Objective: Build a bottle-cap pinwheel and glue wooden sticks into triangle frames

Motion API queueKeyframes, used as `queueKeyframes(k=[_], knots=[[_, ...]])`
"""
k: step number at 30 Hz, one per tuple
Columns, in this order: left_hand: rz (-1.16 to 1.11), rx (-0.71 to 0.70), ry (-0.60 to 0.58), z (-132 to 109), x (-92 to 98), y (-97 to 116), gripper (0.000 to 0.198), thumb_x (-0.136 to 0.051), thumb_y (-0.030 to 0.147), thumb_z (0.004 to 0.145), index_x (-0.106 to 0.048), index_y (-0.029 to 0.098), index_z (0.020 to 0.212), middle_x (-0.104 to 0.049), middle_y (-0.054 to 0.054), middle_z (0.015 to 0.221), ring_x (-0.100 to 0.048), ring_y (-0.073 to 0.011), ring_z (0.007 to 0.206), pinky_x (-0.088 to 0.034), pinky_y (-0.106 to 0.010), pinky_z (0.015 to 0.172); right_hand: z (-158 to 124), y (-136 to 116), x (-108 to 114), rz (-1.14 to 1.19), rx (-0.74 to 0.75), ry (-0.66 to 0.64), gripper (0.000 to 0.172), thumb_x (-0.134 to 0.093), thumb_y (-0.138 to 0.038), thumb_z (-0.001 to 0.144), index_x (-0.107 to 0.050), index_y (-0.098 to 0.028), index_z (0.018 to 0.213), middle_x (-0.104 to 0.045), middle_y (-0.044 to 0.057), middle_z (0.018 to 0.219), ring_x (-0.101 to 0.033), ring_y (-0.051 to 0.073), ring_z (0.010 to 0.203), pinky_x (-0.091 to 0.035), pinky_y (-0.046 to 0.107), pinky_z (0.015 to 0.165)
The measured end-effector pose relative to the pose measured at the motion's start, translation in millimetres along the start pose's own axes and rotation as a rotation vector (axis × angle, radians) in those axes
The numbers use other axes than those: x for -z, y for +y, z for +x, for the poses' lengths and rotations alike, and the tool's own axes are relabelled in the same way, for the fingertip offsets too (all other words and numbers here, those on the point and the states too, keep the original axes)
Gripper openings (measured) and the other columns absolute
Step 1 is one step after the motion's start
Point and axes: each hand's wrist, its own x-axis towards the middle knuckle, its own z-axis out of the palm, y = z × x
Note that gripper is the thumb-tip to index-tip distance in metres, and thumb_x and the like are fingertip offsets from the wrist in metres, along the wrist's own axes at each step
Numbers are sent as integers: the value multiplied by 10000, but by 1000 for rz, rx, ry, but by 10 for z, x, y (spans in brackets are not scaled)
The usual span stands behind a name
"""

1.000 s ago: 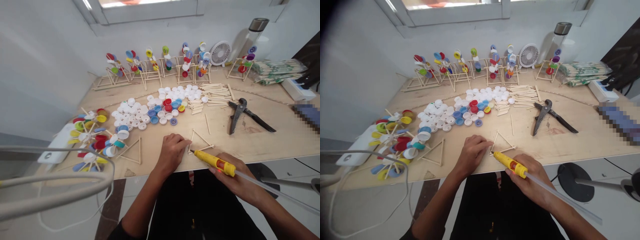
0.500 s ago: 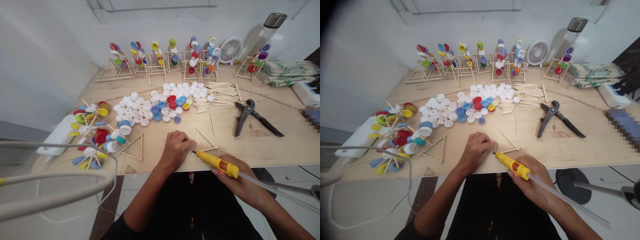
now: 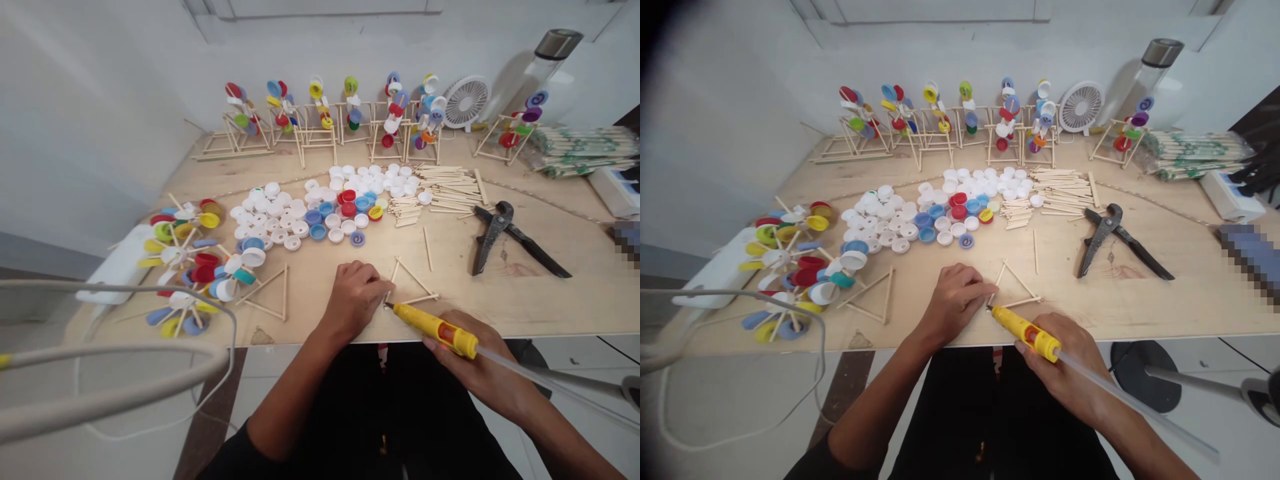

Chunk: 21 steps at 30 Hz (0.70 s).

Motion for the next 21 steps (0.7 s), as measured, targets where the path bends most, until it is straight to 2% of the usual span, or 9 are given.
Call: queueKeyframes(k=[21], knots=[[-25, -13, 10, -4, -3, -11, 195, -521, 228, 873, -715, 239, 887, -598, -32, 782, -483, -170, 789, -333, -337, 751, -18, -2, -14, -34, -40, 19, 269, -454, -425, 870, -464, -217, 700, -532, -6, 673, -510, 140, 623, -396, 265, 570]])
